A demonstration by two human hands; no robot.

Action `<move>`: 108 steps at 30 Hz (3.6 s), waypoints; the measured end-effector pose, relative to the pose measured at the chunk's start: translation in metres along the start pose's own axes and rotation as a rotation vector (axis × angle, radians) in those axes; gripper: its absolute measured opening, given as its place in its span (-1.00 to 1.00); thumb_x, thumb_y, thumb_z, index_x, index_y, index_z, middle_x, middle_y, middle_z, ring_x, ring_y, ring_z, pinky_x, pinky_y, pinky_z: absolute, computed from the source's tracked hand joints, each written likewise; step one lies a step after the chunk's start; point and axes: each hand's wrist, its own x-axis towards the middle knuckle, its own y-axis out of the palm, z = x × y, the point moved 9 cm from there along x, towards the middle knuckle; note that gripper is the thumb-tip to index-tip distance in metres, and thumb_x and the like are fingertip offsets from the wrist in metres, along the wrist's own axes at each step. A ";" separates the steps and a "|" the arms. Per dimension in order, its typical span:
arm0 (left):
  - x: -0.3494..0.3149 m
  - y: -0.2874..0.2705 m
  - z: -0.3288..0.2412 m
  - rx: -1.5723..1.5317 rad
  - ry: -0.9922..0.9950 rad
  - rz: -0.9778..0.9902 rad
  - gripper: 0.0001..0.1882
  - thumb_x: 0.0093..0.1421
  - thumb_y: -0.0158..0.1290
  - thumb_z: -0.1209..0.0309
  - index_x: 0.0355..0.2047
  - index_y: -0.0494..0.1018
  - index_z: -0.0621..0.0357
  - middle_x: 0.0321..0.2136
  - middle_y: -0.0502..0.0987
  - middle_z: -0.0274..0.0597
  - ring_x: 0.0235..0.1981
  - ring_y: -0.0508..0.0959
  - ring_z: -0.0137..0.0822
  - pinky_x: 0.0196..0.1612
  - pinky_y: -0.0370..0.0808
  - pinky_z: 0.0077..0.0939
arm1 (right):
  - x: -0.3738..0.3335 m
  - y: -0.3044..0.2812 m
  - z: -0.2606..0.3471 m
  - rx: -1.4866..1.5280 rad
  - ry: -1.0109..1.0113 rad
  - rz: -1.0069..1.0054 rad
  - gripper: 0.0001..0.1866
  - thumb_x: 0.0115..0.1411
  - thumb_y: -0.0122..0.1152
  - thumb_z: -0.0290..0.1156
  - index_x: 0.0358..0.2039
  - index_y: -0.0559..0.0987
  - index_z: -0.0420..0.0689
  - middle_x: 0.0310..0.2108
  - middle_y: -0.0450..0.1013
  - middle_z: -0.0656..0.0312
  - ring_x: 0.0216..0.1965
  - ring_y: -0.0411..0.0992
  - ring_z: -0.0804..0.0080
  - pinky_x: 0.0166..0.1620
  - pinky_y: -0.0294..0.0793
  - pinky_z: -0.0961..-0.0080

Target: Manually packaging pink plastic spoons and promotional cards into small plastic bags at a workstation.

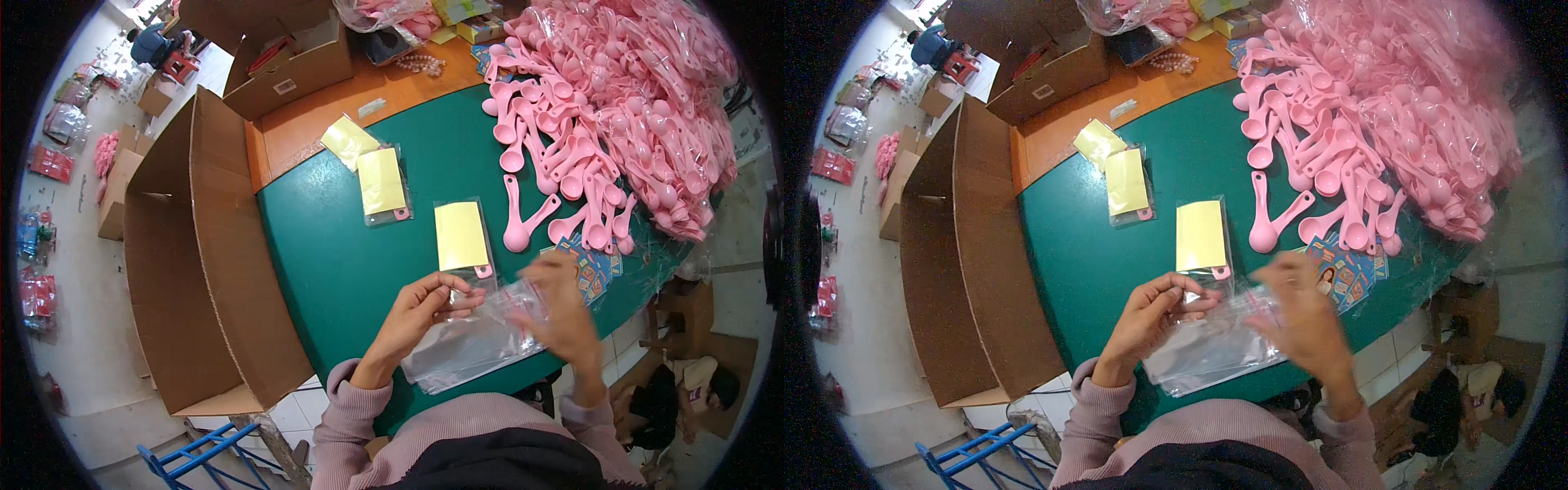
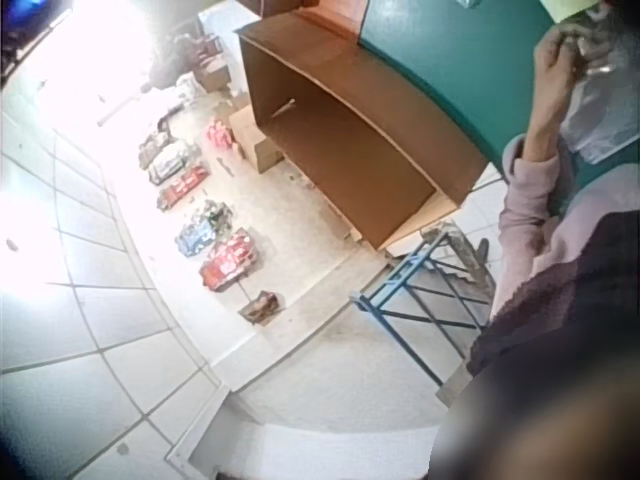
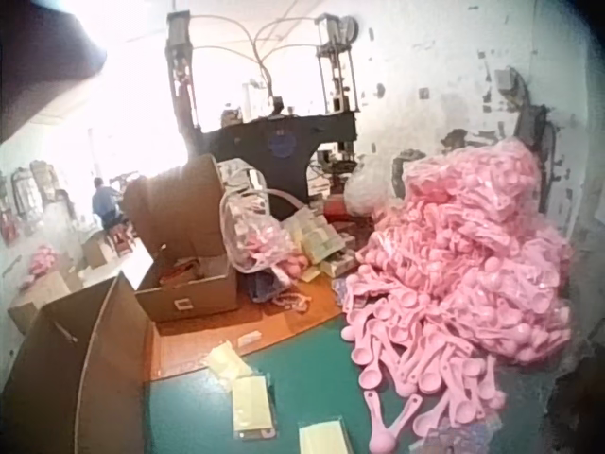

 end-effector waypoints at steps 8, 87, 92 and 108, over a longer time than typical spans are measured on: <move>-0.003 -0.003 -0.012 0.401 0.058 -0.051 -0.78 0.22 -0.21 0.58 -0.12 0.25 0.29 -0.17 0.43 0.03 -0.14 0.50 -0.24 -0.12 0.46 -0.52 | 0.016 0.039 -0.015 0.324 -0.021 0.143 -0.82 -0.06 0.21 -0.60 -0.39 0.45 -0.24 -0.30 0.25 0.12 -0.38 0.38 0.34 -0.30 0.42 0.50; 0.010 0.000 -0.013 0.479 0.004 -0.049 -0.71 0.06 0.13 0.52 -0.22 0.32 0.28 -0.40 0.56 -0.10 -0.31 0.55 -0.43 -0.22 0.46 -0.59 | -0.006 -0.028 -0.045 0.549 0.318 -0.408 -0.81 0.11 0.07 -0.59 -0.23 0.36 -0.26 -0.48 0.44 0.19 -0.49 0.45 0.57 -0.41 0.46 0.70; 0.007 0.000 -0.016 0.479 0.025 -0.074 -0.63 0.04 0.14 0.51 -0.13 0.33 0.29 -0.38 0.57 -0.07 -0.33 0.56 -0.45 -0.23 0.46 -0.64 | 0.002 -0.017 -0.026 0.681 0.260 -0.340 -0.80 0.14 0.04 -0.60 -0.22 0.30 -0.28 -0.45 0.41 0.20 -0.51 0.41 0.61 -0.44 0.44 0.72; 0.006 0.015 -0.016 0.448 0.075 -0.035 -0.63 0.11 0.07 0.50 -0.06 0.34 0.28 -0.35 0.56 -0.19 -0.27 0.51 -0.49 -0.19 0.44 -0.62 | 0.009 0.000 -0.024 0.660 0.304 -0.165 -0.75 0.10 0.09 -0.61 -0.21 0.29 -0.26 -0.48 0.40 0.20 -0.50 0.39 0.62 -0.42 0.41 0.72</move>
